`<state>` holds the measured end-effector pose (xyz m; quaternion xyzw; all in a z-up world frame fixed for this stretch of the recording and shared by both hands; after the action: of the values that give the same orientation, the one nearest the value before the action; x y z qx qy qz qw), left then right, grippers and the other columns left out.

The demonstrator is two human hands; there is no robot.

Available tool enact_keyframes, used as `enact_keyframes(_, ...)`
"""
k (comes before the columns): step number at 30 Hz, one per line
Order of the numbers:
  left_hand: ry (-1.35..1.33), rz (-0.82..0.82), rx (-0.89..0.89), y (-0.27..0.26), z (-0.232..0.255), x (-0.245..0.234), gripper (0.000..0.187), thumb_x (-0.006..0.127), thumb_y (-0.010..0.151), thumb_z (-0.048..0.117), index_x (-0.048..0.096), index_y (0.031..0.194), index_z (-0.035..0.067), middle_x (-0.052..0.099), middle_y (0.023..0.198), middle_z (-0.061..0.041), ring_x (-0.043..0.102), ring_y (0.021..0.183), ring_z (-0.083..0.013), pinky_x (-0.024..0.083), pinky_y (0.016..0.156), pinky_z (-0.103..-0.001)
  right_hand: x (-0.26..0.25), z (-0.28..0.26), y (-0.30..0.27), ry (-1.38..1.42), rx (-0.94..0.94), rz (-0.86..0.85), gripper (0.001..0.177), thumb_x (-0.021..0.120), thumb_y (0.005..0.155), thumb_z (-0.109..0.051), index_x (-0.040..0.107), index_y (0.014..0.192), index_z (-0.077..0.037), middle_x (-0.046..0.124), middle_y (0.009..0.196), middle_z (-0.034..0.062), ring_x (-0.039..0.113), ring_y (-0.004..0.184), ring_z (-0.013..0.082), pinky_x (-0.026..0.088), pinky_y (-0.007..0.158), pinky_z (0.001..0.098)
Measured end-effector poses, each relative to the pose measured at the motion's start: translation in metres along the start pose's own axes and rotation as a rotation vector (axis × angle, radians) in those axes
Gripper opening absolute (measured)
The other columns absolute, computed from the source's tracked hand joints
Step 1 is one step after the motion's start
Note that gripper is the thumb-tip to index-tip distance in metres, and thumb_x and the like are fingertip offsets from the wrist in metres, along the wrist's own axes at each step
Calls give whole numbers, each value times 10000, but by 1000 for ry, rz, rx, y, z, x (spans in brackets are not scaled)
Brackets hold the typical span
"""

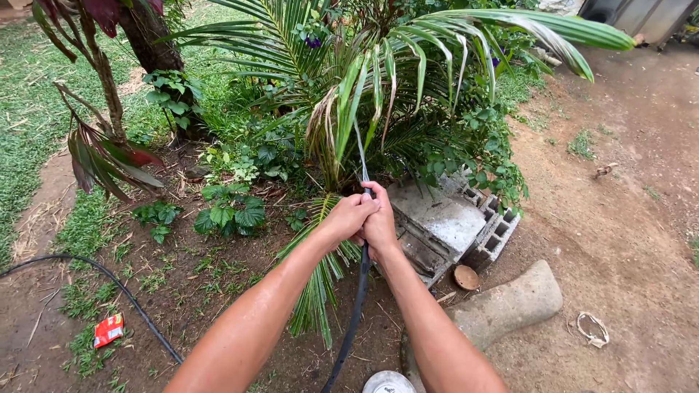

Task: Watering various garden plants and trees using a handheld hose.

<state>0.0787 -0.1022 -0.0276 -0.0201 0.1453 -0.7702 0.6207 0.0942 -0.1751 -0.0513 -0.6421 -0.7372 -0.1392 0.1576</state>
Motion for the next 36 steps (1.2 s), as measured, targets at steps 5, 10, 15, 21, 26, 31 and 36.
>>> enact_keyframes(5,-4,11,-5,0,-5,-13,334,556,979,379,595,969,47,616,687,-47,604,517,-148,523,470,-316,14,2,-3,-19,32,-15,297,409,1082,-174,469,1372,-195,476,620,14,382,358,90,281,274,274)
enact_keyframes(10,-33,11,-16,-2,-12,-21,325,573,980,367,593,940,45,611,683,-41,610,527,-145,534,470,-321,18,12,-1,-56,58,-19,318,404,1080,-149,463,1386,-211,461,616,12,370,362,80,266,281,269)
enact_keyframes(15,-53,3,-29,-5,-18,-25,335,577,985,376,587,889,56,601,675,-38,596,518,-138,531,459,-317,23,19,-3,-35,81,-23,303,405,1076,-144,482,1363,-203,462,595,16,372,356,87,261,281,277)
enact_keyframes(21,-75,-6,-60,-10,-29,-24,345,572,989,384,593,885,56,590,656,-45,577,493,-149,519,448,-320,24,24,-13,-65,110,-2,288,407,1081,-158,488,1353,-208,467,594,17,372,354,91,265,279,282)
enact_keyframes(26,-85,-8,-68,-14,-38,-18,335,574,988,376,592,890,56,588,649,-38,575,492,-145,515,447,-314,20,30,-21,-70,119,0,318,391,1076,-136,472,1374,-209,471,601,16,374,356,92,267,279,284)
enact_keyframes(31,-89,2,-67,-23,-43,-15,324,566,992,376,592,902,66,583,655,-25,569,499,-129,515,455,-306,19,32,-29,-92,123,2,351,372,1065,-104,465,1391,-194,467,592,26,373,351,95,263,273,291)
enact_keyframes(36,-103,-12,-100,-38,-49,-11,333,555,992,376,569,892,59,589,661,-38,581,497,-143,520,464,-308,13,43,-38,-150,128,19,321,411,1088,-132,471,1398,-185,453,590,12,363,361,85,255,277,287)
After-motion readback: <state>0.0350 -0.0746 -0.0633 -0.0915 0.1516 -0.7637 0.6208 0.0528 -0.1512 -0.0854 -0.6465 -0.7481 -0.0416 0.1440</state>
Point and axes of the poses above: each hand's wrist, its own y-axis towards the middle knuckle, its own x-axis out of the palm, z = x × y, the point moved 9 cm from there along y, towards the middle knuckle
